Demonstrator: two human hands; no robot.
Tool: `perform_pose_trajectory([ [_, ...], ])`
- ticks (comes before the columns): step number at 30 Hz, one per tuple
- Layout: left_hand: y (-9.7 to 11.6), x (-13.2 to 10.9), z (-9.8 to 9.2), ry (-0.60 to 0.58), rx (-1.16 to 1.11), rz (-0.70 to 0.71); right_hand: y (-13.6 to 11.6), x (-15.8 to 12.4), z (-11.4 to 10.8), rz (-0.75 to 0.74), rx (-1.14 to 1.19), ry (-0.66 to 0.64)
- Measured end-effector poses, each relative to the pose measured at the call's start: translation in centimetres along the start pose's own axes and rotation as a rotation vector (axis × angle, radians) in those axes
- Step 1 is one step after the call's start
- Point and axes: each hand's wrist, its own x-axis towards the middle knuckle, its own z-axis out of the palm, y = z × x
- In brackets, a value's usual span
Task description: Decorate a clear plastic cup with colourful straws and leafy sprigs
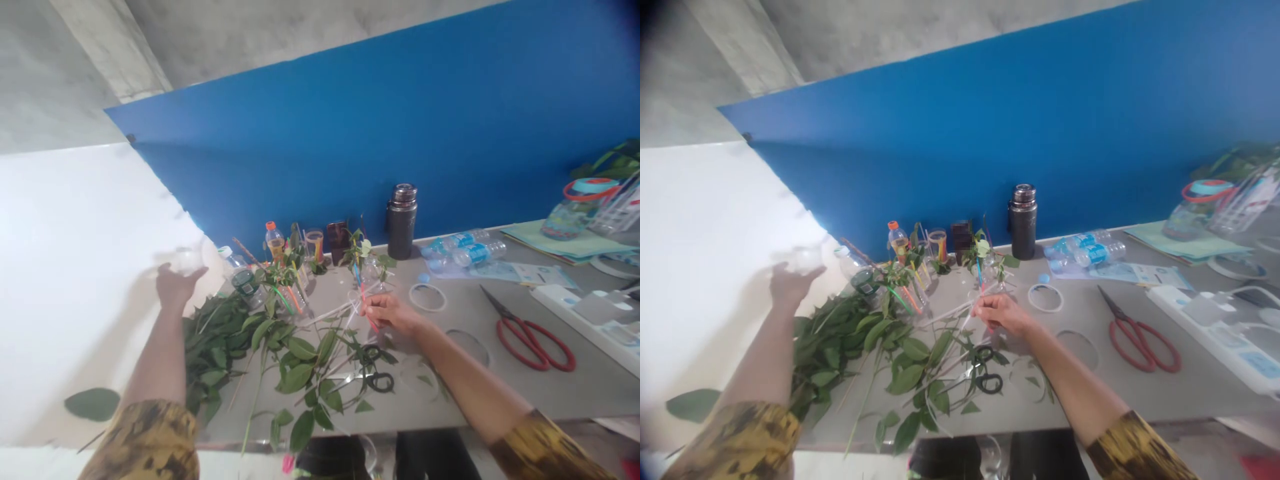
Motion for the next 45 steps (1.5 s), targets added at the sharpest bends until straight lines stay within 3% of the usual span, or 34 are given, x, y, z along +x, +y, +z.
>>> perform_pose_trajectory([
  [1,0.5,-0.4,-0.5,0.080,-0.078,-0.063,-0.1,0.0,0.1,-0.001,0.000,-0.001],
  [3,2.0,-2.5,-1.5,0.109,-0.198,-0.092,-0.3,-0.1,0.3,0.003,0.014,0.003],
  [4,3.0,-4.2,-1.8,0.015,-0.395,-0.068,-0.4,-0.2,0.5,0.009,0.025,0.008],
  [5,3.9,-6.4,-1.8,-0.190,-0.572,-0.055,-0.5,-0.2,0.7,0.016,0.036,0.015],
  [7,5.9,-11.4,-1.2,-0.539,-0.765,-0.103,-0.7,-0.2,1.1,0.026,0.059,0.029],
  [8,6.7,-13.9,-0.4,-0.661,-0.828,-0.138,-0.9,-0.2,1.4,0.025,0.078,0.039],
  [11,8.8,-20.1,3.0,-0.939,-0.961,-0.332,-2.2,0.0,2.1,-0.024,0.160,0.095],
  [13,9.7,-22.4,5.6,-1.030,-1.028,-0.446,-3.8,0.3,2.5,-0.109,0.201,0.178],
  [17,10.7,-23.7,9.5,-1.054,-1.125,-0.582,-7.9,0.6,3.0,-0.288,0.128,0.256],
  [21,10.4,-23.6,11.7,-1.092,-1.169,-0.627,-10.1,0.7,2.9,-0.324,-0.034,0.292],
  [29,8.5,-24.4,13.9,-1.055,-1.175,-0.667,-7.3,1.0,3.1,-0.281,-0.129,0.317],
  [38,7.5,-24.9,14.5,-0.934,-1.110,-0.532,-6.4,0.9,4.6,-0.379,-0.504,0.591],
  [42,7.0,-25.3,14.2,-0.932,-1.014,-0.429,-5.7,0.9,4.9,-0.430,-0.589,0.557],
  [45,6.7,-25.6,14.4,-0.833,-0.926,-0.384,-5.0,0.9,4.8,-0.460,-0.633,0.512],
])
